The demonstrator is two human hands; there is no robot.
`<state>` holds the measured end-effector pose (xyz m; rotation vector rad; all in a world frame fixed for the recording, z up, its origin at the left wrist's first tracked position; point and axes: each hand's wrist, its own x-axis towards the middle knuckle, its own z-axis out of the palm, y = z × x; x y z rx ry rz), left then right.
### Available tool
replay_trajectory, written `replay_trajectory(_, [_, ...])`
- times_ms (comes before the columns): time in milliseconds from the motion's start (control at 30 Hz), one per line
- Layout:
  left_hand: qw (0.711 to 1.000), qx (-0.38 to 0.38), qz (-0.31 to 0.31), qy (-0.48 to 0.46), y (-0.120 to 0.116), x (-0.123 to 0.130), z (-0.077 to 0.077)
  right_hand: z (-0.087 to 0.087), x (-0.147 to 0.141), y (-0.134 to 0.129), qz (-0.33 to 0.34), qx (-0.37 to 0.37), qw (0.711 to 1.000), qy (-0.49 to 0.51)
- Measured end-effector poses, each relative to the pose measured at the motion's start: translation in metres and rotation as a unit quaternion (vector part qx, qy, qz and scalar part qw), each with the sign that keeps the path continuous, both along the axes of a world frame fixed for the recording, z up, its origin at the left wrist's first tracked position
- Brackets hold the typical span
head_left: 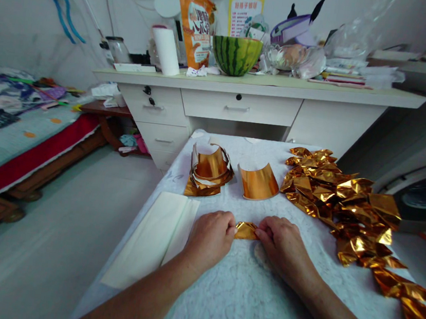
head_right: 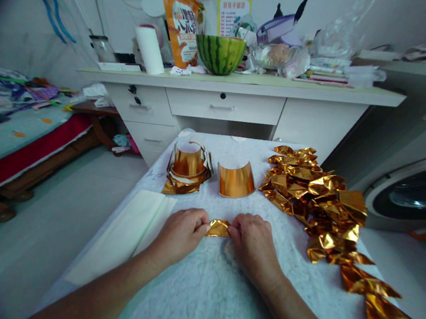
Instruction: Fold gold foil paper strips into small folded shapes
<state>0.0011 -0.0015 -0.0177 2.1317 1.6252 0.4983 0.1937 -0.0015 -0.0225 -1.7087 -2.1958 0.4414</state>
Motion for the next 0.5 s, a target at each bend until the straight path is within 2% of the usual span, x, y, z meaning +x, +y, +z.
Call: replay_trajectory(500, [0.999, 0.005, -0.038, 0.028, 0.0001, 0.0028, 0.0026, 0.0023, 0.004, -0.0007, 0.007, -0.005, 1.0, 0.019])
